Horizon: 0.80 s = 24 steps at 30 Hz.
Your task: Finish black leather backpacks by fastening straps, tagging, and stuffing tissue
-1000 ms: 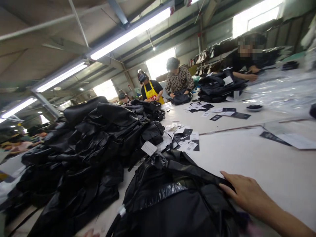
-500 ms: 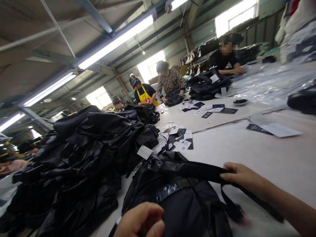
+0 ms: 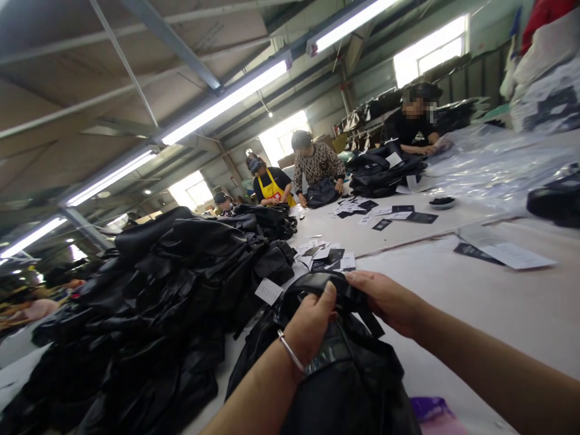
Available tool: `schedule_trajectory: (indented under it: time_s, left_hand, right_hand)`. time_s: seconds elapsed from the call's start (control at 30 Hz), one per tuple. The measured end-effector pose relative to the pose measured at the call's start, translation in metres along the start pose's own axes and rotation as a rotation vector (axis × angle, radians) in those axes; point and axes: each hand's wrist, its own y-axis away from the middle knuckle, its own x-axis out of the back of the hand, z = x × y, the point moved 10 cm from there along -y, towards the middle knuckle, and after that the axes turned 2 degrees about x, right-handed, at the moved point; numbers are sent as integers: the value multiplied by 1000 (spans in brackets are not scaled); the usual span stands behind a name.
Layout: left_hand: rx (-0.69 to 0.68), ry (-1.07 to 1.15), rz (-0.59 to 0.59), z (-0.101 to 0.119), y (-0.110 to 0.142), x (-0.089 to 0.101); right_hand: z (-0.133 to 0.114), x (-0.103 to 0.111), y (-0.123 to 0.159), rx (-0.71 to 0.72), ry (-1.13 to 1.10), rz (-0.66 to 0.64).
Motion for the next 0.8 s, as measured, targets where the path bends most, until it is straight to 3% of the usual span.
schedule_trajectory:
  time_s: [0.13,0.23,0.43,0.57,0.8]
  left_hand:
    - [-44,60,111,22,-19,14]
    - [-71,213,171,40,-24,29]
    - [-74,435,245,64,-33,52]
    - [-83,469,437,73,-38,86]
    - [-96,416,644,68,-48,147]
  right_hand:
    - [-9,0,-2,78,135,-45]
    - [-2,-1,-7,15,218,-50]
    - [7,-36,-19,-2,259,-134]
    - [19,-54,-24,-9,333,-181]
    - [47,-60,-8,-132,392,-161]
